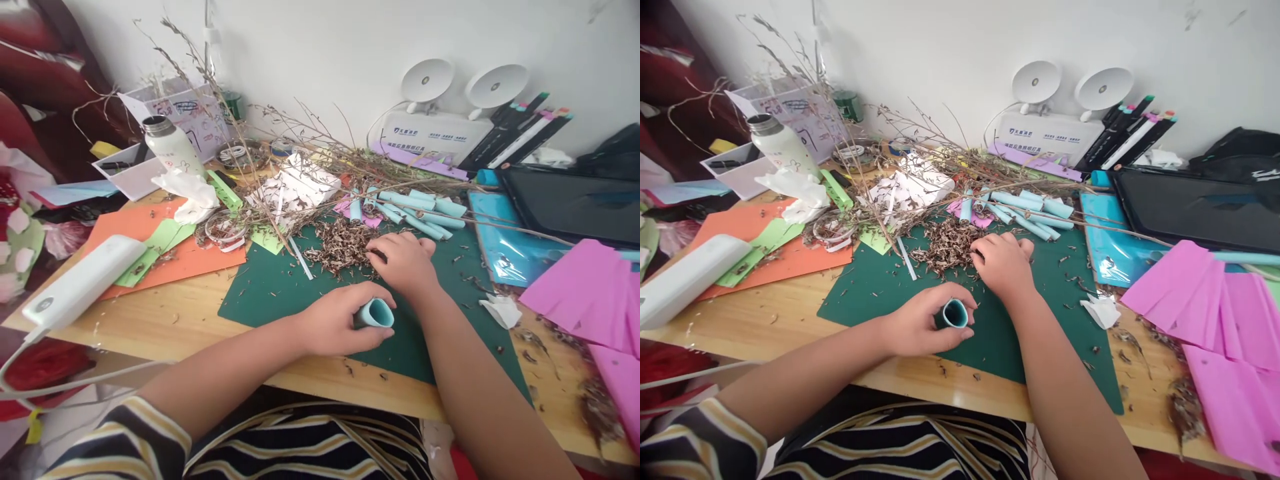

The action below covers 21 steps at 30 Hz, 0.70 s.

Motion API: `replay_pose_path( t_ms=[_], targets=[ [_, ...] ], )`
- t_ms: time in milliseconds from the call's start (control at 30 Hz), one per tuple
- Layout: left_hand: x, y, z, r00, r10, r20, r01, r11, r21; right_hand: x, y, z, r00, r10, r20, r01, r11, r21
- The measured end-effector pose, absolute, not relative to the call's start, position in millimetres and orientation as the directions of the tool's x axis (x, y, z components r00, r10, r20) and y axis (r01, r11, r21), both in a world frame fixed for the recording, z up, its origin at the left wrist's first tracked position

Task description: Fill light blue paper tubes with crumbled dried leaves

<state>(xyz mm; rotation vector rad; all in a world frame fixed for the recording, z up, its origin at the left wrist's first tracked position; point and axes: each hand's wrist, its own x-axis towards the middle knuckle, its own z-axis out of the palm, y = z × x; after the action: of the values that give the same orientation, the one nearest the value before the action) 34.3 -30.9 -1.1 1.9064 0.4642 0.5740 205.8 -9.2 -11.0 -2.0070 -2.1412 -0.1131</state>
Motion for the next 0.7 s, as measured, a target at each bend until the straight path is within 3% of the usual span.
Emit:
replay_pose_path(
  t_ms=[133,233,400,467,567,633,700],
  targets=[
    [32.5,-27.4,-3.5,0.765,0.61,0.209,-0.008,-0.316,0.949,206.4,-11.5,-7.4,-0.053,0.979,0.198,0.997,0.065,-0.052],
    [32.3,-25.3,-5.2,0.763,0.607,0.225,-0.059,-0.281,0.958,203.8,-11.8,-6.0,-0.144,0.978,0.155,0.99,0.144,0.01],
    [33.7,-23.1,-7.1,0.8,0.585,0.136,-0.044,-0.169,0.985,204.4,-3.7,4.3,-0.174,0.98,0.097,0.985,0.171,0.037],
    [34.9,-22.0,-7.7,0.809,0.576,0.116,-0.051,-0.127,0.991,209.1,-1.0,13.3,-0.086,0.988,0.124,0.994,0.095,-0.062],
    [36.5,-20.4,-9.0,0.818,0.56,0.135,-0.086,-0.114,0.99,215.7,-4.3,24.0,0.077,0.972,0.22,0.929,0.01,-0.371],
    [37.0,-19.6,-10.4,0.819,0.551,0.159,-0.11,-0.122,0.986,216.4,-12.1,25.2,0.144,0.942,0.302,0.795,0.071,-0.603],
    [37.4,-19.2,-12.3,0.818,0.547,0.175,-0.125,-0.128,0.984,213.4,-22.5,22.4,0.145,0.913,0.382,0.624,0.215,-0.751]
  ],
)
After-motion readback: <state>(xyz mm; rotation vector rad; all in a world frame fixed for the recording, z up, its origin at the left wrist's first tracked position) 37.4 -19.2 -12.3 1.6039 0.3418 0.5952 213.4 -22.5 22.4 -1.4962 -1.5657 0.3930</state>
